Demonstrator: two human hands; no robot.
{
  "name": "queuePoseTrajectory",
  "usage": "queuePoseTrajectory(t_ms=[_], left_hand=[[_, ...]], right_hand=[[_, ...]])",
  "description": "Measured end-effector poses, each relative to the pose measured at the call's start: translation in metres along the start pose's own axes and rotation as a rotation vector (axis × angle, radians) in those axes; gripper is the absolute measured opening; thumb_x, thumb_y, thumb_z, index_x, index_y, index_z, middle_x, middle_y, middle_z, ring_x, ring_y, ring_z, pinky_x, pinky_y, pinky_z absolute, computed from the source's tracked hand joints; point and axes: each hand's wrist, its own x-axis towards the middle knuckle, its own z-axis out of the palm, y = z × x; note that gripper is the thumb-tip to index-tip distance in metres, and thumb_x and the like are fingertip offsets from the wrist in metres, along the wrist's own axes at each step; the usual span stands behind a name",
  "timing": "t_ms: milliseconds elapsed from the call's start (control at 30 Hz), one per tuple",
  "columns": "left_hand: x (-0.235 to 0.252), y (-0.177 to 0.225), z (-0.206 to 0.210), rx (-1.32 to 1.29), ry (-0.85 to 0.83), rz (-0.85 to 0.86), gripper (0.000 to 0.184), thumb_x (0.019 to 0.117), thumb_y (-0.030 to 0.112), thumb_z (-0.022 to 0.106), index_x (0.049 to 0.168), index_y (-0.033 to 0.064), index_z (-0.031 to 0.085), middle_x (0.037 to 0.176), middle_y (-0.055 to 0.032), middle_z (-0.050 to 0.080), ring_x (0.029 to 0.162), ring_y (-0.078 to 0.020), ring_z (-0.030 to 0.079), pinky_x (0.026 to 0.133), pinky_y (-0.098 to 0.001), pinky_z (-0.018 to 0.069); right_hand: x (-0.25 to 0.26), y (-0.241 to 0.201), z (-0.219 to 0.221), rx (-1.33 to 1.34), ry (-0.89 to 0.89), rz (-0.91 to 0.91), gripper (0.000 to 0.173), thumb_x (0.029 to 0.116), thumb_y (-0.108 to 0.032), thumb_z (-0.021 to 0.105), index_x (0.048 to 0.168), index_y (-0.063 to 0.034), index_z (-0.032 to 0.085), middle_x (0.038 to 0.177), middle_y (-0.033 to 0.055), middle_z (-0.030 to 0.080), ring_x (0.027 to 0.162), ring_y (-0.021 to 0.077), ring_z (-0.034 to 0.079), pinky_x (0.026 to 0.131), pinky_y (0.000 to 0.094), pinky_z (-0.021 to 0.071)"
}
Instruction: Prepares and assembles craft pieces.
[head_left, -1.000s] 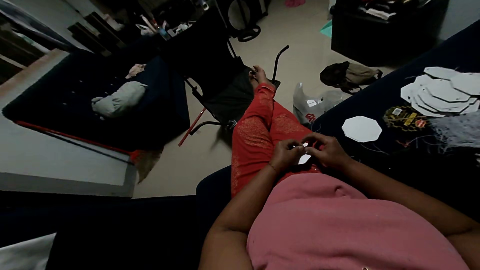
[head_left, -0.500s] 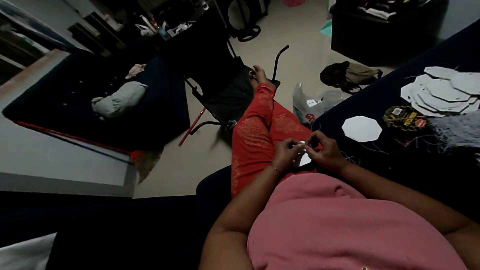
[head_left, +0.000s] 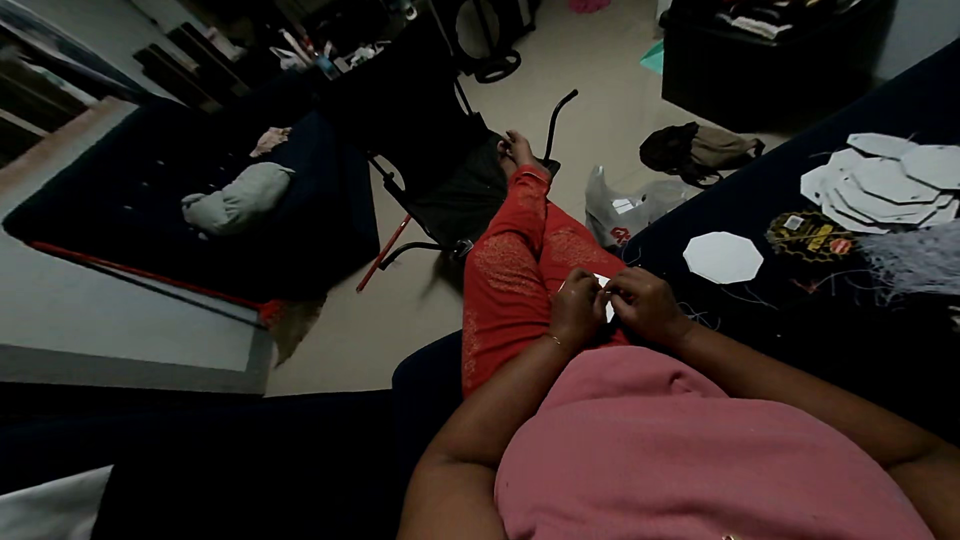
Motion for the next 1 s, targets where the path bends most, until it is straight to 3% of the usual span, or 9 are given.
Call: queuePoseTrajectory(t_ms=[133, 233, 367, 467, 567, 700, 1000], left_hand=[[-0.002, -0.005, 0.006, 0.028, 0.096, 0.163, 0.015, 0.0921, 0.006, 0.065, 0.092, -0.0075, 0.072, 0.113, -0.0225, 0.068, 0.092, -0.0295, 0.07, 0.084, -0.0417, 0.0586], [0.001, -0.008, 0.004, 0.004, 0.021, 0.177, 0.015, 0.0915, 0.006, 0.064, 0.092, -0.0062, 0.073, 0.114, -0.0215, 0.067, 0.091, -0.028, 0.069, 0.084, -0.0424, 0.058], [0.003, -0.016, 0.001, -0.235, -0.017, 0.211, 0.014, 0.0922, 0.004, 0.064, 0.089, -0.0064, 0.072, 0.109, -0.0195, 0.065, 0.088, -0.0172, 0.065, 0.081, -0.0301, 0.0557], [0.002, -0.021, -0.003, -0.54, -0.048, 0.108, 0.013, 0.0935, 0.002, 0.063, 0.095, -0.0074, 0.071, 0.106, -0.0122, 0.064, 0.09, -0.0064, 0.061, 0.081, -0.0204, 0.0539], [0.002, -0.021, -0.006, -0.74, -0.08, -0.002, 0.01, 0.0947, 0.0, 0.062, 0.098, -0.0066, 0.069, 0.105, -0.008, 0.066, 0.095, -0.0054, 0.063, 0.086, -0.023, 0.0547], [0.002, -0.016, -0.008, -0.792, -0.068, -0.064, 0.009, 0.0953, 0.0, 0.062, 0.097, -0.0047, 0.07, 0.096, -0.0035, 0.068, 0.083, -0.0029, 0.062, 0.077, -0.0215, 0.0544], [0.001, -0.014, -0.007, -0.616, 0.003, -0.052, 0.012, 0.0956, 0.001, 0.063, 0.099, -0.006, 0.072, 0.093, -0.0061, 0.069, 0.08, -0.0031, 0.063, 0.076, -0.0208, 0.0541]], right_hand=[[0.001, 0.002, -0.002, 0.064, 0.012, 0.02, 0.015, 0.0887, -0.003, 0.061, 0.093, 0.0032, 0.074, 0.091, 0.0175, 0.072, 0.083, 0.029, 0.07, 0.077, 0.0427, 0.0592], [0.001, 0.004, 0.0, 0.072, 0.085, -0.034, 0.015, 0.0861, -0.002, 0.061, 0.094, 0.003, 0.072, 0.089, 0.0158, 0.071, 0.081, 0.0266, 0.069, 0.076, 0.0394, 0.0588], [-0.001, 0.007, -0.001, 0.114, 0.085, -0.05, 0.013, 0.0864, -0.002, 0.063, 0.096, 0.004, 0.069, 0.088, 0.0152, 0.069, 0.081, 0.0244, 0.069, 0.076, 0.0373, 0.0586], [0.0, 0.008, -0.004, 0.248, 0.043, -0.002, 0.013, 0.0868, -0.001, 0.062, 0.097, 0.0038, 0.068, 0.09, 0.014, 0.07, 0.081, 0.0192, 0.068, 0.076, 0.0337, 0.0582], [0.003, 0.007, -0.008, 0.38, 0.015, 0.053, 0.012, 0.0874, -0.003, 0.061, 0.094, 0.0019, 0.069, 0.091, 0.0101, 0.071, 0.083, 0.0127, 0.067, 0.079, 0.0302, 0.0562], [0.0, 0.012, -0.005, 0.426, 0.059, 0.053, 0.012, 0.0885, -0.005, 0.063, 0.094, 0.0002, 0.072, 0.091, 0.0066, 0.072, 0.083, 0.008, 0.067, 0.08, 0.0263, 0.0561], [-0.004, 0.004, -0.006, 0.108, 0.107, -0.103, 0.019, 0.0945, -0.013, 0.062, 0.099, 0.0004, 0.075, 0.095, 0.013, 0.075, 0.089, 0.0226, 0.071, 0.085, 0.0357, 0.0584]])
